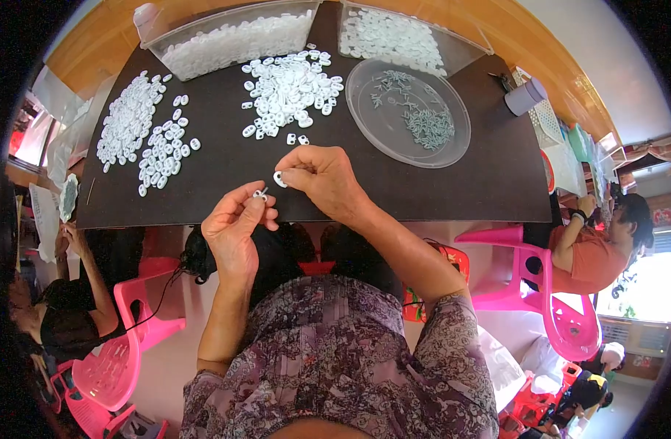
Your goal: The recorder is assembling small white plastic components by manually inserting tiny grey pieces into them.
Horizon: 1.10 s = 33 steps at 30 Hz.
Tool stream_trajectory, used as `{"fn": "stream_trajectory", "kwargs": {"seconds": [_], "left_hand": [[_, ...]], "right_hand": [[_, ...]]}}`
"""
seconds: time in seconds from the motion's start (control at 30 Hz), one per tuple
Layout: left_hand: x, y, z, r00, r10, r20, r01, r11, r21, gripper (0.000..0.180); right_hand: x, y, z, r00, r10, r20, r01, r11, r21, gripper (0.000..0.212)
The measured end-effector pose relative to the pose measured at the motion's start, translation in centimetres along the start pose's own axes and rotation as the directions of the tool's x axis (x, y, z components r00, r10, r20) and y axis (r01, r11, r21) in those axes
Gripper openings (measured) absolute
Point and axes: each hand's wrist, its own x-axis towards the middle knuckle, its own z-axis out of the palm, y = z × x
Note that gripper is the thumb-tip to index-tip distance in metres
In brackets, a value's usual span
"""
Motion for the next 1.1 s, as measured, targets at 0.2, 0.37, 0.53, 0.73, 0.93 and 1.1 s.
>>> {"fn": "stream_trajectory", "kwargs": {"seconds": [0.2,0.37,0.53,0.73,0.93,1.1], "left_hand": [[-0.3,-0.1,0.5,1.0,-0.019,0.01,0.019,1.0,0.016,0.02],[-0.4,-0.5,0.6,1.0,-0.008,-0.014,0.008,0.999,0.048,0.018],[-0.5,-0.6,0.5,1.0,-0.017,0.005,0.017,0.999,0.028,0.017],[-0.5,-0.7,0.3,1.0,-0.017,-0.015,0.018,0.999,0.045,0.018],[-0.4,-0.6,0.2,0.999,-0.034,-0.035,0.037,0.995,0.09,0.017],[-0.4,-0.5,0.2,0.998,-0.05,-0.044,0.054,0.995,0.088,0.016]], "right_hand": [[-0.7,-0.9,0.3,0.998,0.055,-0.004,-0.053,0.984,0.167,0.011],[-0.9,-1.1,0.6,0.998,0.049,-0.042,-0.04,0.98,0.197,0.008],[-1.0,-0.8,0.9,0.999,0.024,-0.042,-0.015,0.98,0.199,0.008],[-1.1,-0.2,1.2,0.998,-0.034,-0.06,0.042,0.989,0.142,0.008],[-1.1,-0.1,1.3,0.996,-0.054,-0.074,0.061,0.994,0.092,0.008],[-1.1,-0.3,1.4,0.996,-0.04,-0.077,0.049,0.991,0.123,0.007]]}}
